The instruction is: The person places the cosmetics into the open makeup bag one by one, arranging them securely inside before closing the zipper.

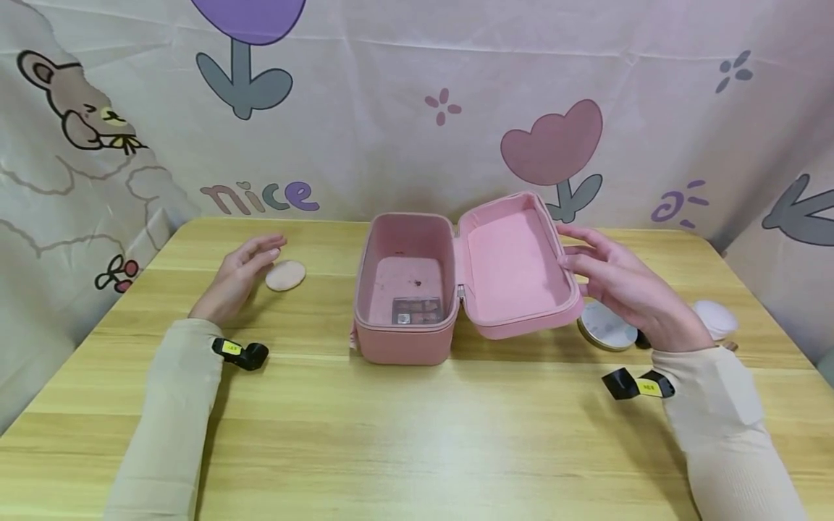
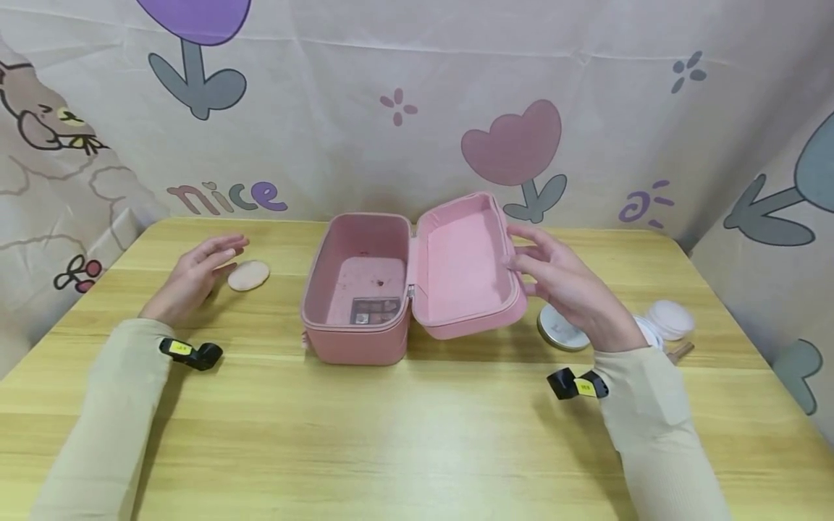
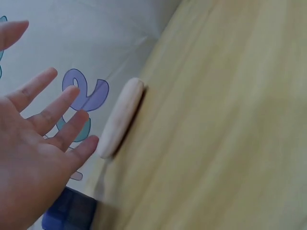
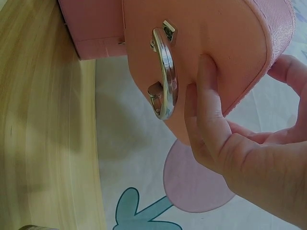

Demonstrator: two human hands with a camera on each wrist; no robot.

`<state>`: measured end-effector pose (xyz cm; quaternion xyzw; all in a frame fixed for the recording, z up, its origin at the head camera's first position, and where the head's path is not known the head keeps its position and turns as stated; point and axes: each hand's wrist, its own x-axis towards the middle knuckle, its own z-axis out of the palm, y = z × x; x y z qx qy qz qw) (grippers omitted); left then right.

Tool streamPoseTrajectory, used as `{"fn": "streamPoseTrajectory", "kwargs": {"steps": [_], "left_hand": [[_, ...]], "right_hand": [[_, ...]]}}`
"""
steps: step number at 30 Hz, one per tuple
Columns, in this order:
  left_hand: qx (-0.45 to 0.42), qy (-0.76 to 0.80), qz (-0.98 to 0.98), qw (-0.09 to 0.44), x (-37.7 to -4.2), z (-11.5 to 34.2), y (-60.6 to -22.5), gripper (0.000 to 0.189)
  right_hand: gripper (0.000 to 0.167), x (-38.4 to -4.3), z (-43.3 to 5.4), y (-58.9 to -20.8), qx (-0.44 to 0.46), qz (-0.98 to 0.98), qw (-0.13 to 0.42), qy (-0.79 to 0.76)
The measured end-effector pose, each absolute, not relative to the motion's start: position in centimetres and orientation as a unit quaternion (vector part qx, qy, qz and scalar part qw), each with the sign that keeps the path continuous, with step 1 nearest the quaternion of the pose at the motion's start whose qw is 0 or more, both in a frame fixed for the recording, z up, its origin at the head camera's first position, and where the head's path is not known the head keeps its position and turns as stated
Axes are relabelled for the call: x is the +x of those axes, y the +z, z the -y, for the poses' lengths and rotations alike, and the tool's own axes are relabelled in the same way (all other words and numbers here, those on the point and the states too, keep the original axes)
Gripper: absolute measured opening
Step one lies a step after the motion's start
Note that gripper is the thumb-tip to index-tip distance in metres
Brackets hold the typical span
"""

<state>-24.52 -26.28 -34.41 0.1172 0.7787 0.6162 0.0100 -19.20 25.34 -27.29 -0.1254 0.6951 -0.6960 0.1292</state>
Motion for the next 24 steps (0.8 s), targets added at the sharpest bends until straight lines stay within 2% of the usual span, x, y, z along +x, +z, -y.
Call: {"fn": "streamPoseTrajectory", "kwargs": {"steps": [8,16,24], "left_hand": [[0.094,0.591,-0.801,0.024,-24.75,26.59,-34.99,0.060],[0.081,0.501,-0.858,0.077,-25.24,26.74,-35.16,0.081],[0.093,0.409,-0.905,0.071,-25.13,26.43,-35.35,0.071]], "right_hand": [[0.060,-19.17,-25.33,-27.16,-0.116,-0.701,0.130,-0.692],[0.064,-18.94,-25.41,-27.11,-0.112,-0.709,0.131,-0.684],[0.064,-18.99,-25.27,-26.96,-0.111,-0.716,0.133,-0.677]]}}
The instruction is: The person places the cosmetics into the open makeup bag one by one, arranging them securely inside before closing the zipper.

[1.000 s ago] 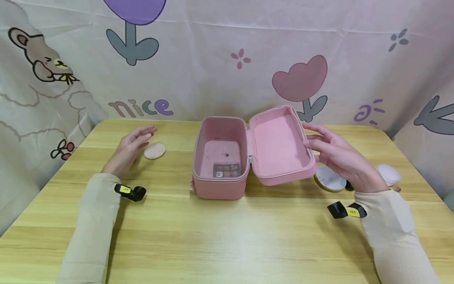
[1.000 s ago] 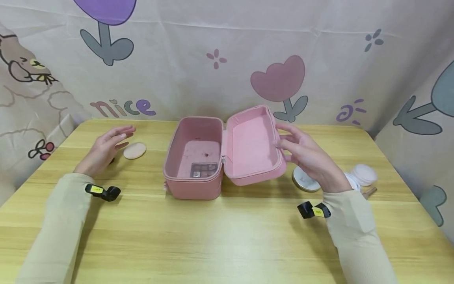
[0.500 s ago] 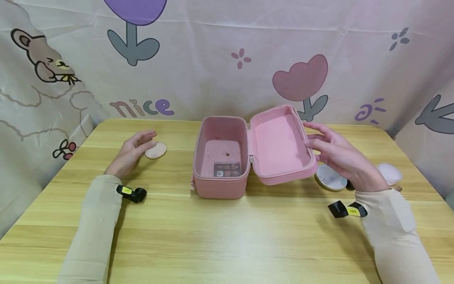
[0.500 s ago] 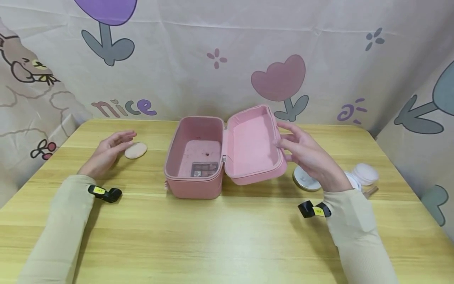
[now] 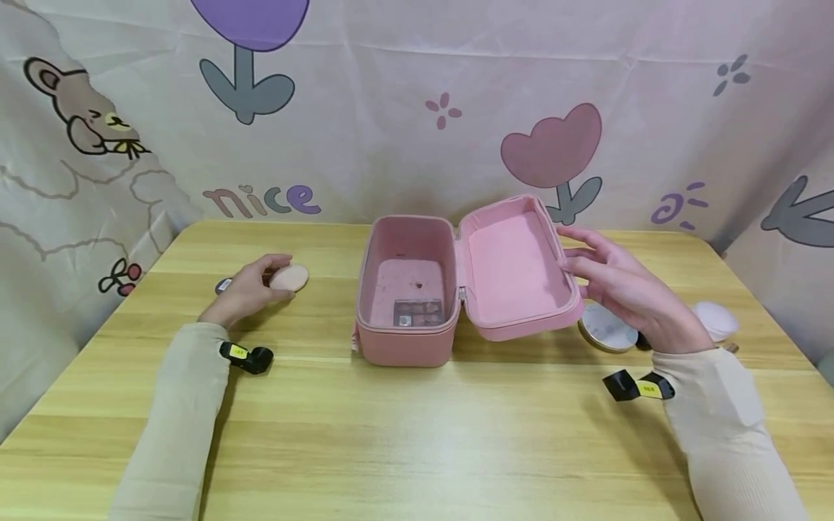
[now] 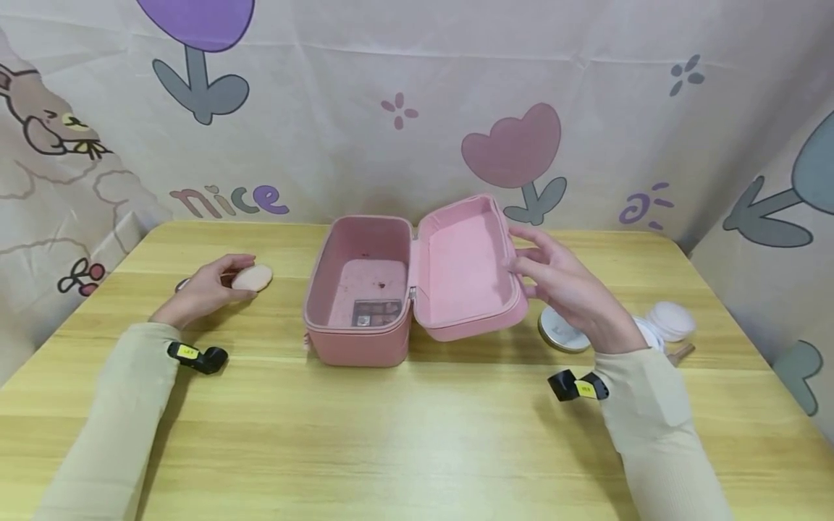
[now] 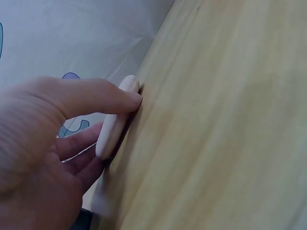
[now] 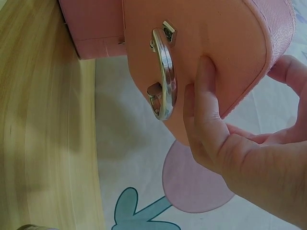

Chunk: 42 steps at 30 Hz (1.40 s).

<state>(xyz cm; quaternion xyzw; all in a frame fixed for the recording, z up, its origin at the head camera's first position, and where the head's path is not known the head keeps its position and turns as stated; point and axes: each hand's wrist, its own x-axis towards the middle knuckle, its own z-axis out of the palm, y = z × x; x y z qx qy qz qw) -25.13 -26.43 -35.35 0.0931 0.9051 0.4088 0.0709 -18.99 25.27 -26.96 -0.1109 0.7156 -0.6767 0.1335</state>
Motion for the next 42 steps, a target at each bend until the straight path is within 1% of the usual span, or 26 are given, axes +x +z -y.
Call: {"fn": "streamPoseTrajectory", "kwargs": {"steps": [9,16,21,29,36,42], "left_hand": [[0.082,0.396,-0.913,0.056,-24.8,26.4,-35.3,0.069],[0.101,0.399,-0.910,0.047,-24.7,26.6,-35.0,0.067],[0.105,0.413,-0.903,0.054,-24.5,26.7,-34.9,0.064],[0.115,0.433,-0.893,0.038,-24.2,27.0,-33.9,0.067],[0.127,0.436,-0.890,0.046,-23.9,27.1,-33.5,0.070],[0.116,0.441,-0.889,0.052,-23.3,27.4,-32.2,0.072]], "right_hand": [[0.064,-18.9,-25.2,-26.9,-0.113,-0.717,0.136,-0.674],[0.063,-19.0,-25.1,-26.8,-0.109,-0.722,0.134,-0.670],[0.062,-18.8,-25.1,-26.9,-0.107,-0.721,0.132,-0.672],[0.063,-18.8,-25.1,-26.9,-0.108,-0.727,0.131,-0.666],[0.061,-18.7,-25.5,-27.1,-0.104,-0.723,0.132,-0.670],[0.062,-18.9,-25.3,-27.0,-0.111,-0.727,0.136,-0.664]]}}
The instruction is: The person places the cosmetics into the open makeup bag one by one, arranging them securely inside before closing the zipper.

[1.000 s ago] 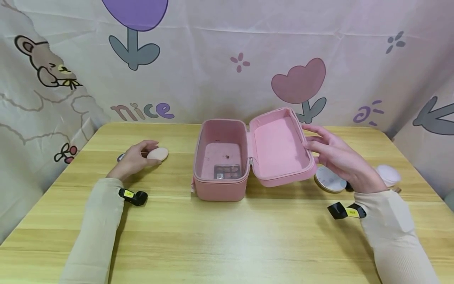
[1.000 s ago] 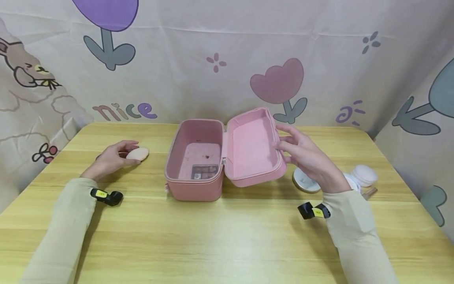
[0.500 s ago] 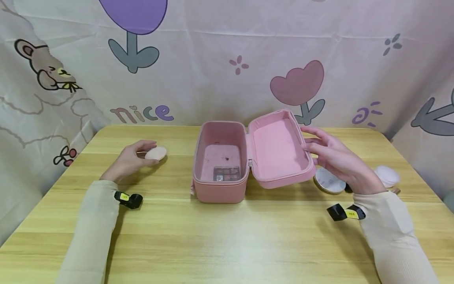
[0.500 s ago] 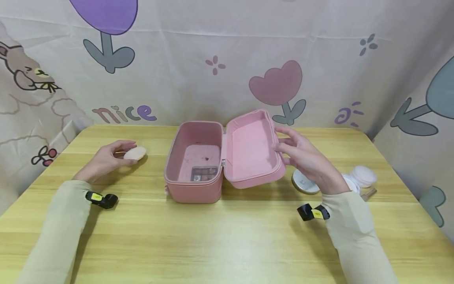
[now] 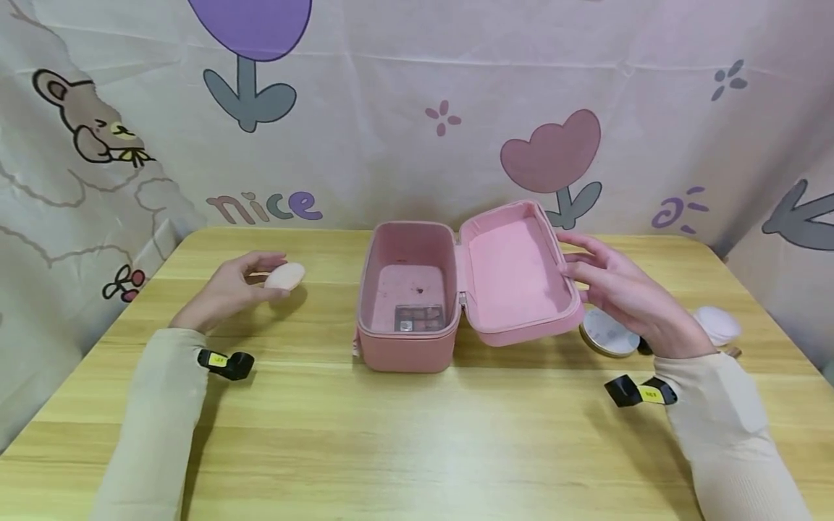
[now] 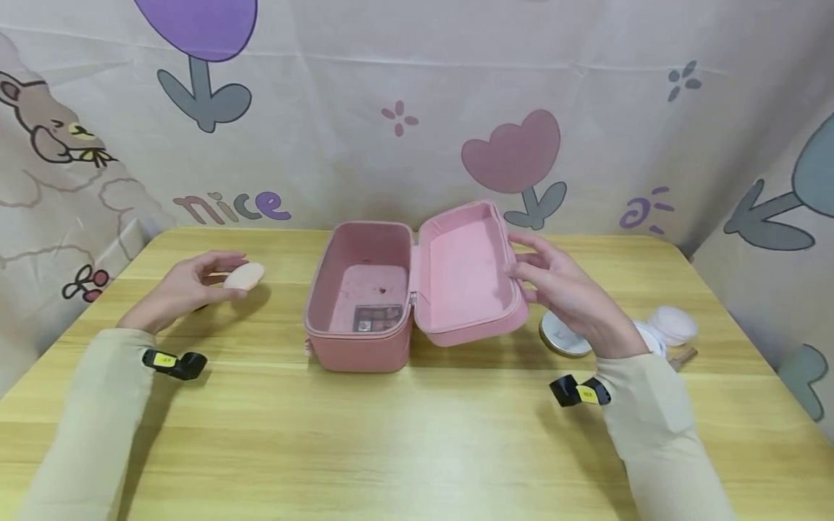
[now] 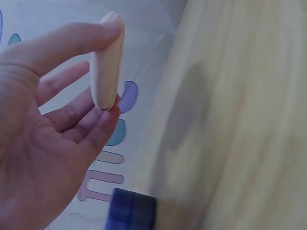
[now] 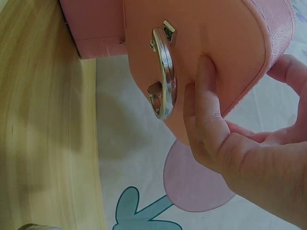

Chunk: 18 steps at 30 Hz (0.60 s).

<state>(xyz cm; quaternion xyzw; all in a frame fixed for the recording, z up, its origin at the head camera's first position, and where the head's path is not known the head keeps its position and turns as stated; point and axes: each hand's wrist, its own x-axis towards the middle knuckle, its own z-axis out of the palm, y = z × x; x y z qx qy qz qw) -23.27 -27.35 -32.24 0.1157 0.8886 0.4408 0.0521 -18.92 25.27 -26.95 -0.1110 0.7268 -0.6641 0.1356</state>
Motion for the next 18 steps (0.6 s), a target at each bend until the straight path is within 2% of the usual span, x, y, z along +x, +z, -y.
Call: {"fn": "streamPoseTrajectory", "kwargs": {"steps": [7,18], "left_hand": [[0.134,0.421,-0.896,0.030,-22.9,26.8,-30.7,0.068],[0.181,0.434,-0.882,0.032,-22.0,23.8,-28.7,0.068]], "right_hand": [[0.062,-18.9,-25.1,-26.8,-0.104,-0.730,0.133,-0.662],[0.062,-19.0,-25.2,-27.0,-0.118,-0.708,0.136,-0.683]]}}
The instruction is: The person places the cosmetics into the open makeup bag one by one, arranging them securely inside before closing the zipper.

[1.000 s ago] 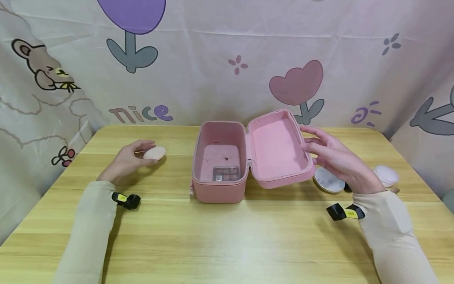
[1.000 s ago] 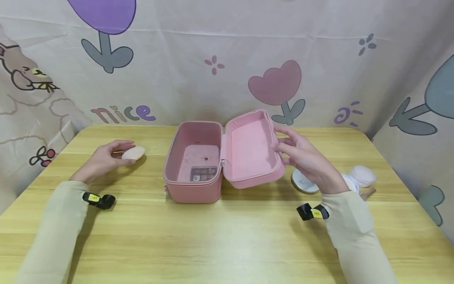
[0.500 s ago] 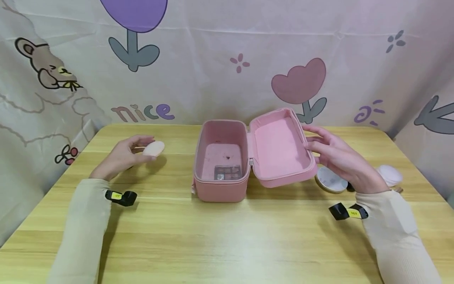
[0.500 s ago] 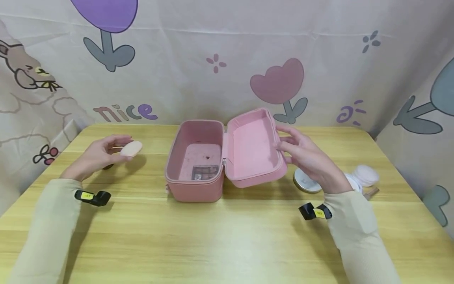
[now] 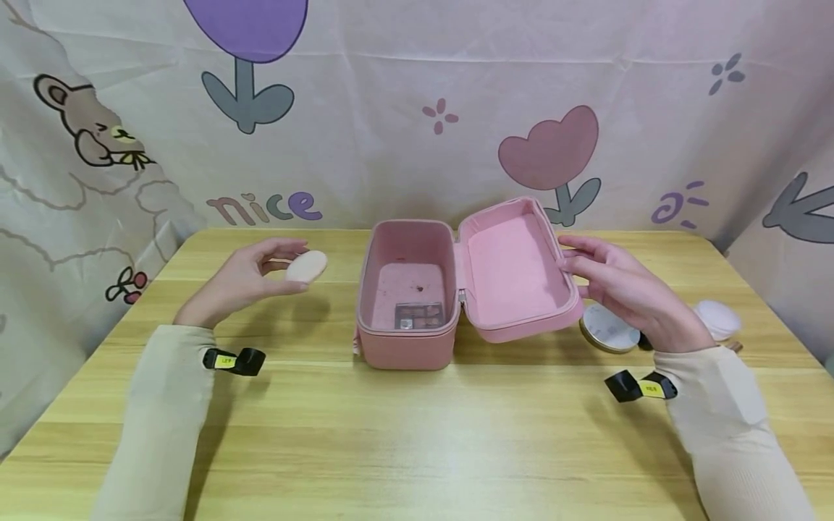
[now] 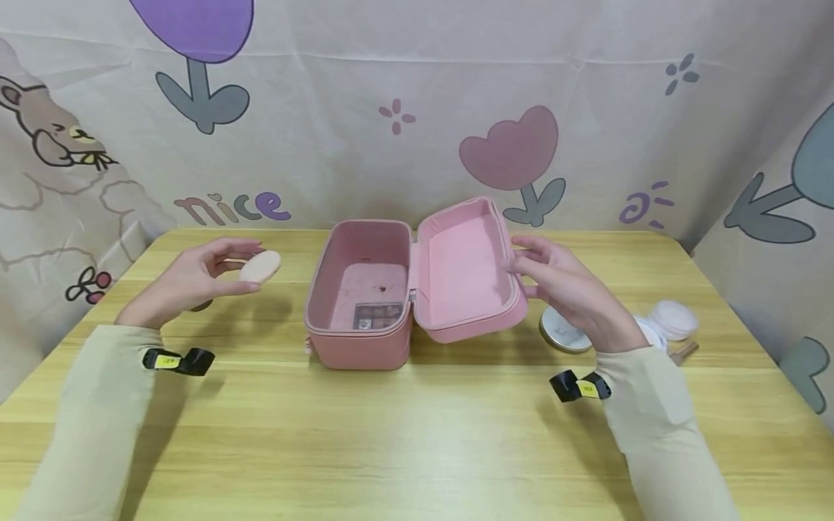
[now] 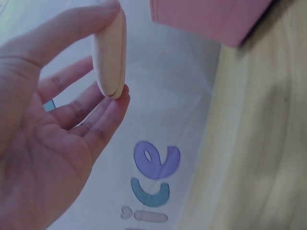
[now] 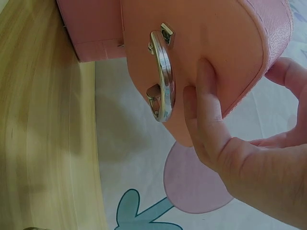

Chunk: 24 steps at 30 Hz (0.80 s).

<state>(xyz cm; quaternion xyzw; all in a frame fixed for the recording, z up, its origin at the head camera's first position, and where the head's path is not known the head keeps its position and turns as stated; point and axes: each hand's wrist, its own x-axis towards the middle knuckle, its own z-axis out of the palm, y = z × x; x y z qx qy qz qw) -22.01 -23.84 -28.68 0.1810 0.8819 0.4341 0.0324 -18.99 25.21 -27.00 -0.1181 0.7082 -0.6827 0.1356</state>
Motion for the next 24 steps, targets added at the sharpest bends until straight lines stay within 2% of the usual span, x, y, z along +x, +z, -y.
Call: {"fn": "streamPoseTrajectory", "kwargs": {"steps": [24], "left_hand": [[0.227,0.460,-0.858,0.021,-20.4,19.7,-26.6,0.061]], "right_hand": [[0.052,-19.0,-25.3,-27.0,-0.102,-0.696,0.140,-0.697]]}}
